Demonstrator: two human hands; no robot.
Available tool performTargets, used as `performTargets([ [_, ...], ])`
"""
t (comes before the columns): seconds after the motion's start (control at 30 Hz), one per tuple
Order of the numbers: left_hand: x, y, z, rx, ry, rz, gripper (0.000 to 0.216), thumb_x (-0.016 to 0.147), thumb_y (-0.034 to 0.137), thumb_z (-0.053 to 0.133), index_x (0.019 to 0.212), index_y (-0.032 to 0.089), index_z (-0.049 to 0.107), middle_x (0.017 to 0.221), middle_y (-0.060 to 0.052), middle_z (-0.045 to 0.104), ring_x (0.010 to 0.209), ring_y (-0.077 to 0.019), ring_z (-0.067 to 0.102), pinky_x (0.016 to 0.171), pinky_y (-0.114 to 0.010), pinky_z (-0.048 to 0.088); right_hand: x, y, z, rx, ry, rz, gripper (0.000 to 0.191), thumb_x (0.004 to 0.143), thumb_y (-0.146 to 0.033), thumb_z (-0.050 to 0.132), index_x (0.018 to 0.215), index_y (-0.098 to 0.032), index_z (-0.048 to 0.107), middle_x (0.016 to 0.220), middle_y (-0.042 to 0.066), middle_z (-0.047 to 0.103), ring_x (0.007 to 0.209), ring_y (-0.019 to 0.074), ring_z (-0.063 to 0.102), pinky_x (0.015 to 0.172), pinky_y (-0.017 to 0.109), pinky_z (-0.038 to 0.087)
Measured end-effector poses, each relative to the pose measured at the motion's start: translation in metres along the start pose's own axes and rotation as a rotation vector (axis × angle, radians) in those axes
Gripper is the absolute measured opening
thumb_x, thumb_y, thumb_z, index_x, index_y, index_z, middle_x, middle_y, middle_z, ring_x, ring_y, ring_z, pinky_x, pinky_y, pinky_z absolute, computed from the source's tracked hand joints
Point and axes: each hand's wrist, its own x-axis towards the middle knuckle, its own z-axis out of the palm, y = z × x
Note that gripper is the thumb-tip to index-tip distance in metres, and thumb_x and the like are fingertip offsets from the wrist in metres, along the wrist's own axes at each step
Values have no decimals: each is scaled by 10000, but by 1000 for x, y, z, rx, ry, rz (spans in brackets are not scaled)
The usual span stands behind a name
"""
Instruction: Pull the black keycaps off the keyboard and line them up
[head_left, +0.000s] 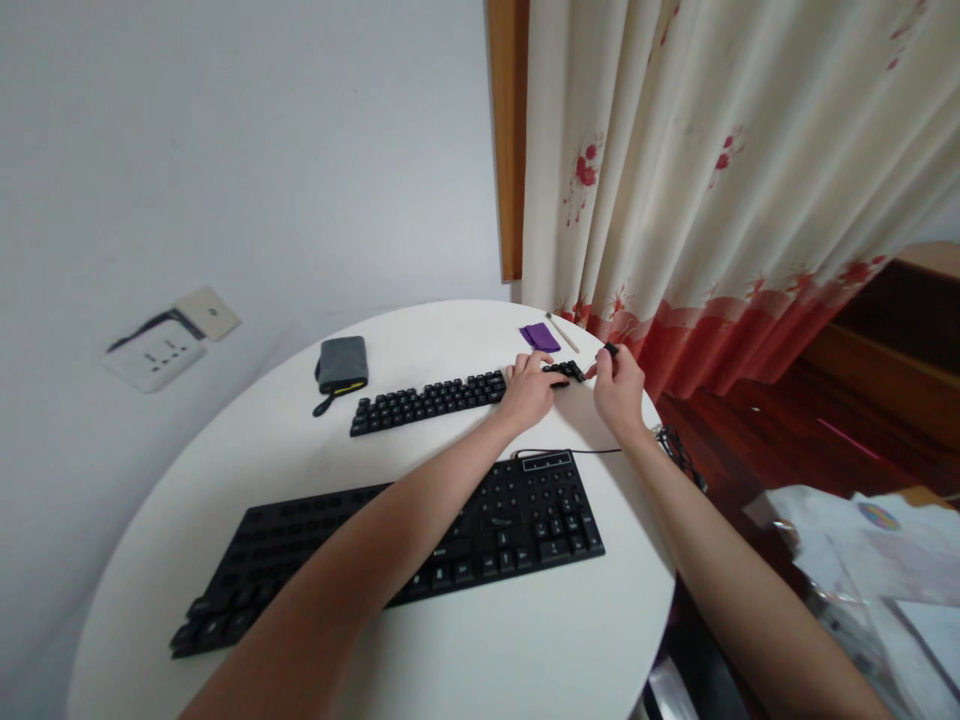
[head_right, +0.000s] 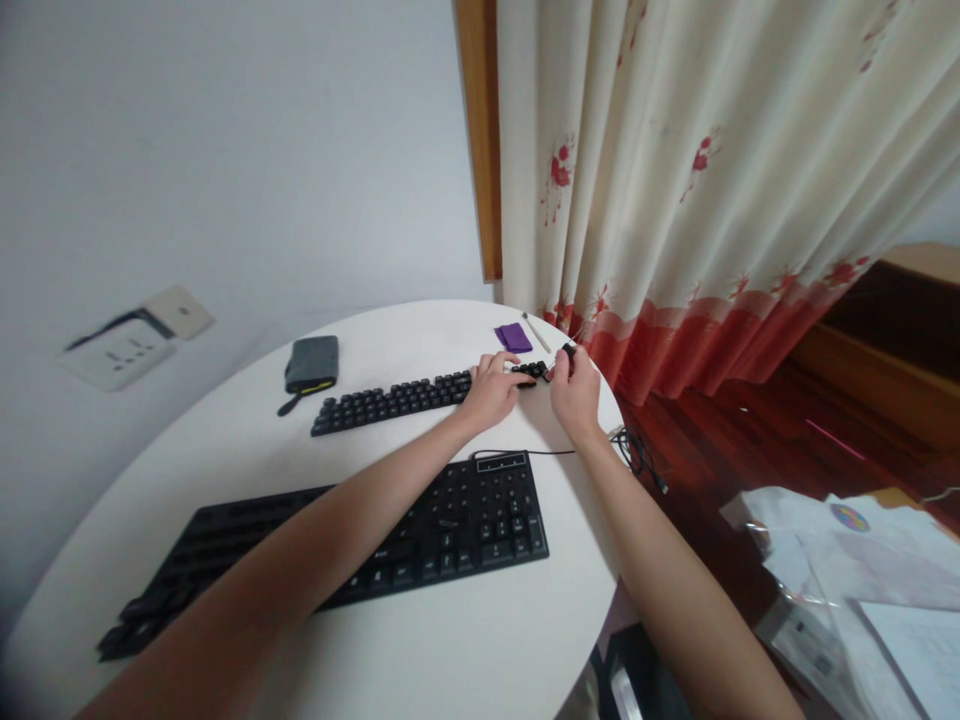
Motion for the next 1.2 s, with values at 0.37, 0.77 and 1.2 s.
performTargets([
  [0.37, 0, 2, -2, -19, 16, -2, 474, 856, 53, 499, 1143, 345, 736, 1308, -53, 504, 1207, -270, 400, 920, -432, 387, -1, 5, 3, 41, -28, 11, 233, 981, -385, 463, 812, -231, 509, 667, 10, 648, 588, 182, 568, 617, 291, 403],
  [0.77, -1, -1, 2, -9, -25, 45, 381, 920, 126, 498, 1017, 357, 785, 1331, -33, 501, 1215, -276, 383, 914, -437, 376, -1, 4, 2, 47, -41, 5, 237, 979, -387, 457, 805, -234, 508, 660, 11, 647, 580, 185, 560, 593, 290, 392],
  [1.2, 0, 6, -9, 56, 112, -179, 262, 807, 304, 756, 999, 231, 593, 1196, -77, 517, 1160, -289, 432, 930, -432, 386, -1, -1, 0, 37, -35, 22, 241, 976, -378, 458, 784, -237, 501, 654, 11, 644, 583, 185, 553, 604, 290, 398],
])
